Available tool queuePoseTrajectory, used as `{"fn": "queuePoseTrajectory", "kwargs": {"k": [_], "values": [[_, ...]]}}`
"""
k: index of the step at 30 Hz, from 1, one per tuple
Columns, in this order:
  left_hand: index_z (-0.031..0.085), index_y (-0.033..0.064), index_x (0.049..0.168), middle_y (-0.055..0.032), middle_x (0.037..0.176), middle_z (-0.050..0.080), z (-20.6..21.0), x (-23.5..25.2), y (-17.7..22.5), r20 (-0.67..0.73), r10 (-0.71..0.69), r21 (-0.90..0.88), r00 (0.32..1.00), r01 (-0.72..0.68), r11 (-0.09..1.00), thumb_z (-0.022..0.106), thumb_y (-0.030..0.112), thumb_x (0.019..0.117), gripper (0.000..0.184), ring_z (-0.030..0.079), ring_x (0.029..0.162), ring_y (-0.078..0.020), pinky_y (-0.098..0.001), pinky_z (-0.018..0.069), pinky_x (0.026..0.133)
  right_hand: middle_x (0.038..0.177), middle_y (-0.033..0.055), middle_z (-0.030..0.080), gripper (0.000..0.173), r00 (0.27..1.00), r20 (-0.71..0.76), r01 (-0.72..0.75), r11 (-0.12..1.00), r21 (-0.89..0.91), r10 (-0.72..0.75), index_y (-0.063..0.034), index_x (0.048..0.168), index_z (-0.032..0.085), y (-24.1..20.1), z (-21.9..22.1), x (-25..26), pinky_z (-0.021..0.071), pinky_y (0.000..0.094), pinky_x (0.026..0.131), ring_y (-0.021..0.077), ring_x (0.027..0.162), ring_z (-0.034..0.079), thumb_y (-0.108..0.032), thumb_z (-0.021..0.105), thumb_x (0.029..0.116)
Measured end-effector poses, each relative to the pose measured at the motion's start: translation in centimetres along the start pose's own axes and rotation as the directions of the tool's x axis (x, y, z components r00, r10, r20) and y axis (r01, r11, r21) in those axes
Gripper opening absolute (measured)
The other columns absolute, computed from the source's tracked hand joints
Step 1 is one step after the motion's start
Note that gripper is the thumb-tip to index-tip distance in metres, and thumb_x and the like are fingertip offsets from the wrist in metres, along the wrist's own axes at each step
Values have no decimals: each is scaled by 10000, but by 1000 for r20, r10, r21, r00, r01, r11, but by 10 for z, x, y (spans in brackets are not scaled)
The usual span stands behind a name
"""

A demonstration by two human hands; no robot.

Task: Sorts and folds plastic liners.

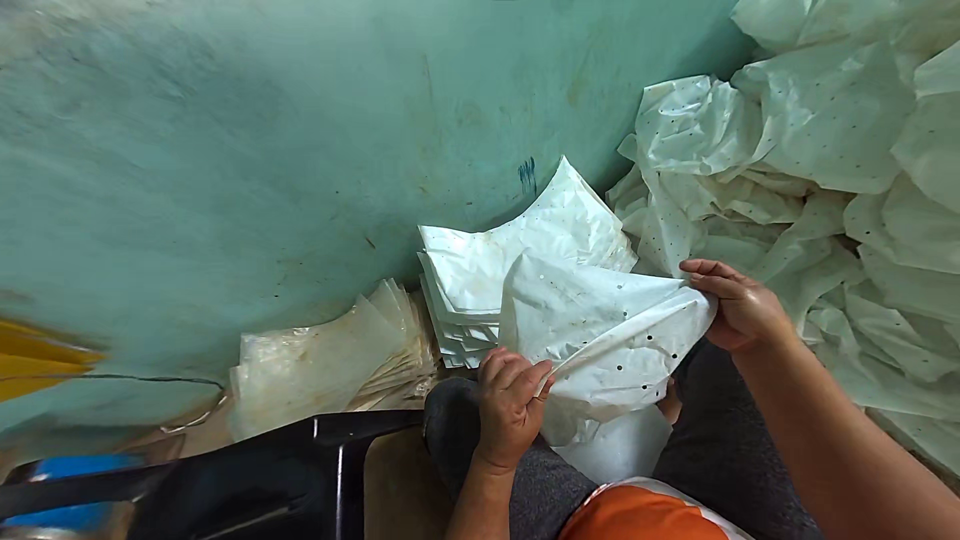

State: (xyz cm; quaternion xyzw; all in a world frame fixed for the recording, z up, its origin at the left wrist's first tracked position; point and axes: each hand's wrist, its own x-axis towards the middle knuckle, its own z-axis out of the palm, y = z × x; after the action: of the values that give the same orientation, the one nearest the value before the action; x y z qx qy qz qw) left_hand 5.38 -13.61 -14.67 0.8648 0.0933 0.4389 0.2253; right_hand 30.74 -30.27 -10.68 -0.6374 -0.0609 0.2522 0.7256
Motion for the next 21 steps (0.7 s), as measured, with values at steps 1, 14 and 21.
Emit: {"fn": "queuePoseTrajectory", "kwargs": {"k": [1,14,21], "values": [[782,84,959,-70,831,696,1,2,0,10,-6,29,1000,5,1000,584,280,1027,287,660,975,-195,-386,429,1071,813,-2,639,184,998,-19,61,978,-199,-66,-49,1137,615,3,-2,2,554,219,602,50,633,619,-10,463,1042],[686,29,1129,-64,1083,721,13,52,15,-34,-144,-346,989,124,930,547,352,1050,360,648,1094,-95,-294,520,990,849,69,724,195,388,728,920,192,-341,-565,-23,939,755,-40,15,-26,504,493,1018,184,868,700,-119,588,969],[713,33,1208,-191,1213,694,41,3,15,192,-92,7,977,92,996,754,363,867,476,630,1163,-385,-522,501,993,1034,-65,690,160,527,519,840,319,-438,-673,-128,1014,698,-62,-61,-36,529,309,1034,24,1080,646,-261,608,1007]]}}
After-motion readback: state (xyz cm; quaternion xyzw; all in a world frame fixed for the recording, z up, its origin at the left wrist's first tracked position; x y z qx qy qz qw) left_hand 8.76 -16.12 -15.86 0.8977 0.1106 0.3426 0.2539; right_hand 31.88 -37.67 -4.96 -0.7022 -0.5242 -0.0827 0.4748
